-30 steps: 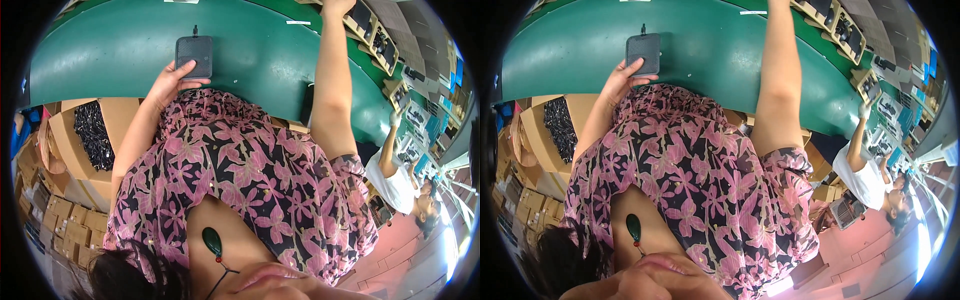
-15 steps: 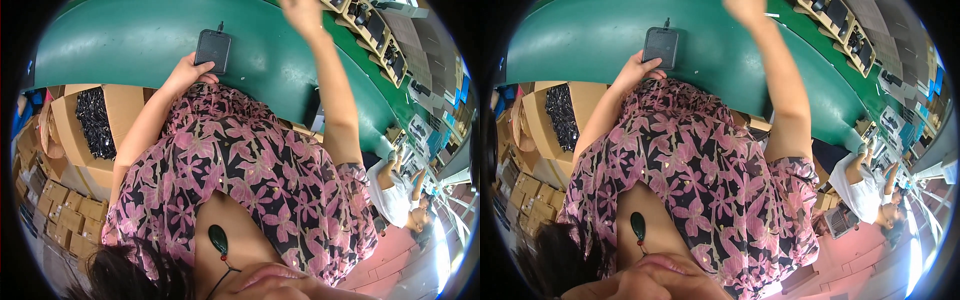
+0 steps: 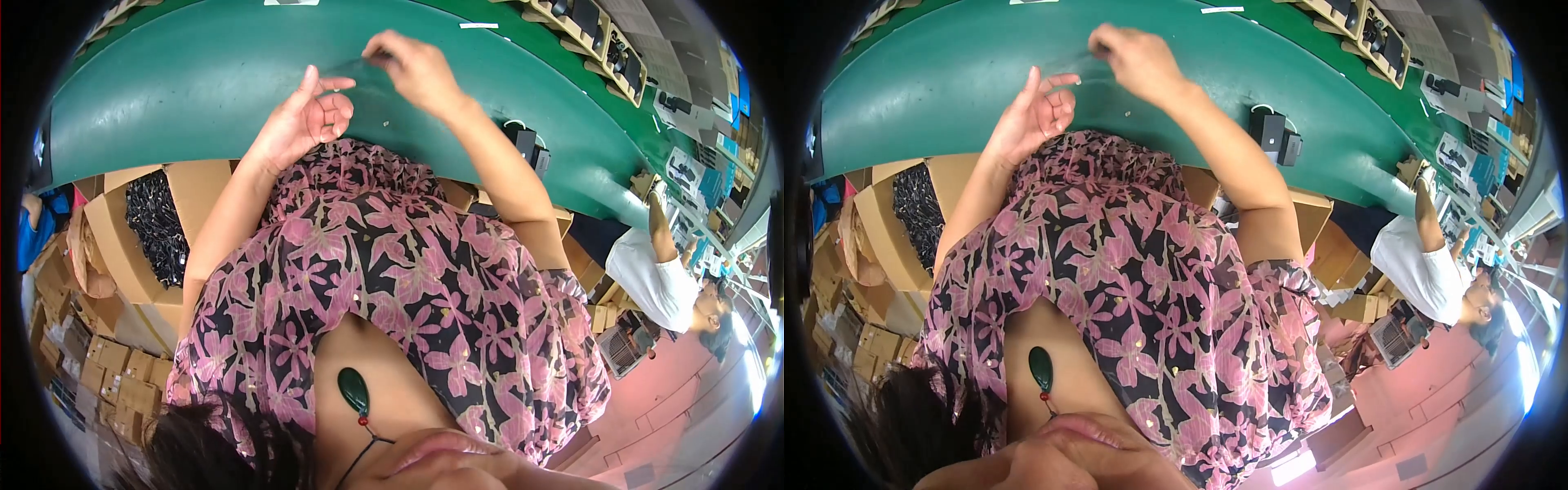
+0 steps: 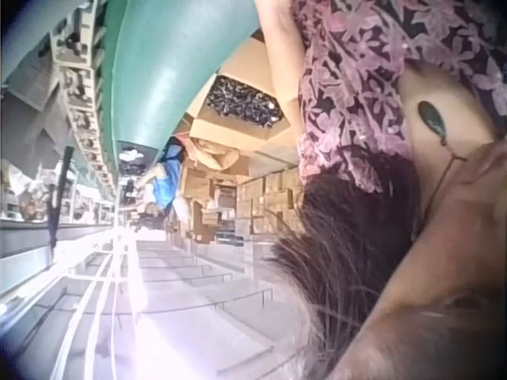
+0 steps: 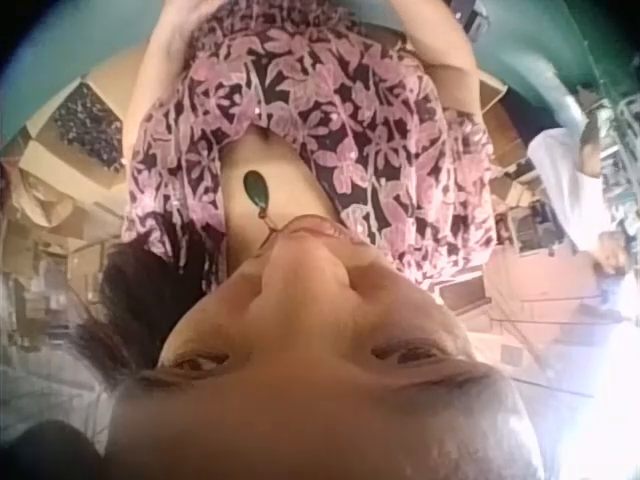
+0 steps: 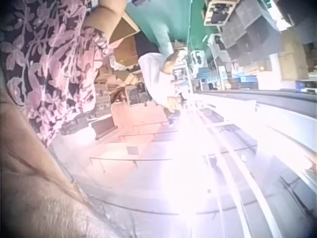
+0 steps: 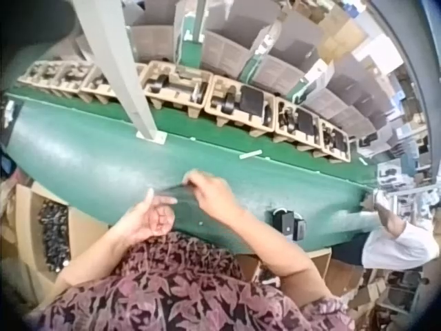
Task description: The person assembles and organizes electronic components by hand, including cables, plastic covers, and PCB boards, taking them from boxes and arranging them on a factory production line.
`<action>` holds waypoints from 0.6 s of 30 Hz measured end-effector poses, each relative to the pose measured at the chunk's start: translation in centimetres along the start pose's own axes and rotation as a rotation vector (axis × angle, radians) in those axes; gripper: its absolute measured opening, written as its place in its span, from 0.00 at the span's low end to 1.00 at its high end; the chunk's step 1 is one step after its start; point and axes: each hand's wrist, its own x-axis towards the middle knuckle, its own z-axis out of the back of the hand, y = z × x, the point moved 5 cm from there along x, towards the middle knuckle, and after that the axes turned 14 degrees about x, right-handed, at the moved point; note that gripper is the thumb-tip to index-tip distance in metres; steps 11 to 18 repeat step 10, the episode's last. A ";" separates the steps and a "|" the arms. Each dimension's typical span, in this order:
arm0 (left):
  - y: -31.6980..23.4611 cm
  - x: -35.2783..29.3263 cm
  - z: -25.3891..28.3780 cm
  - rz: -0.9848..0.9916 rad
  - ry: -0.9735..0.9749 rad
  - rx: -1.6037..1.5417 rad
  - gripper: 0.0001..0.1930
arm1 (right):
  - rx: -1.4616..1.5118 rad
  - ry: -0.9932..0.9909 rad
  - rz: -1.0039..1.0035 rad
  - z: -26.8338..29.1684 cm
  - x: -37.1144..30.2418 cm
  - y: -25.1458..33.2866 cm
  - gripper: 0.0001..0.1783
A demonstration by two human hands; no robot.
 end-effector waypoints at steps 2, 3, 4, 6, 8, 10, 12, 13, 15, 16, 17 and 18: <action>-0.5 -0.6 0.2 -0.095 -0.108 0.046 0.23 | 0.195 -0.132 -0.502 1.5 1.9 -1.8 0.10; -0.2 -0.9 0.7 -0.086 -0.166 0.126 0.22 | 0.200 -0.112 -0.494 1.7 2.9 -2.3 0.10; -0.3 -0.6 0.4 -0.076 -0.190 0.219 0.22 | 0.198 -0.251 -0.370 4.0 3.9 -3.0 0.09; 0.7 -0.9 1.0 -0.052 -0.254 0.251 0.22 | 0.252 -0.480 -0.100 6.1 6.4 -5.3 0.11; 1.8 -1.4 1.7 -0.033 -0.317 0.273 0.23 | 0.185 -0.455 -0.205 7.1 9.1 -7.2 0.14; 2.9 -2.4 2.6 -0.012 -0.403 0.275 0.23 | 0.466 -0.536 -0.415 7.7 11.5 -7.8 0.12; 2.9 -2.4 2.6 -0.012 -0.403 0.275 0.23 | 0.466 -0.536 -0.415 7.7 11.5 -7.8 0.12; 2.9 -2.4 2.6 -0.012 -0.403 0.275 0.23 | 0.466 -0.536 -0.415 7.7 11.5 -7.8 0.12; 2.9 -2.4 2.6 -0.012 -0.403 0.275 0.23 | 0.466 -0.536 -0.415 7.7 11.5 -7.8 0.12; 2.9 -2.4 2.6 -0.012 -0.403 0.275 0.23 | 0.466 -0.536 -0.415 7.7 11.5 -7.8 0.12; 2.9 -2.4 2.6 -0.012 -0.403 0.275 0.23 | 0.466 -0.536 -0.415 7.7 11.5 -7.8 0.12; 2.9 -2.4 2.6 -0.012 -0.403 0.275 0.23 | 0.466 -0.536 -0.415 7.7 11.5 -7.8 0.12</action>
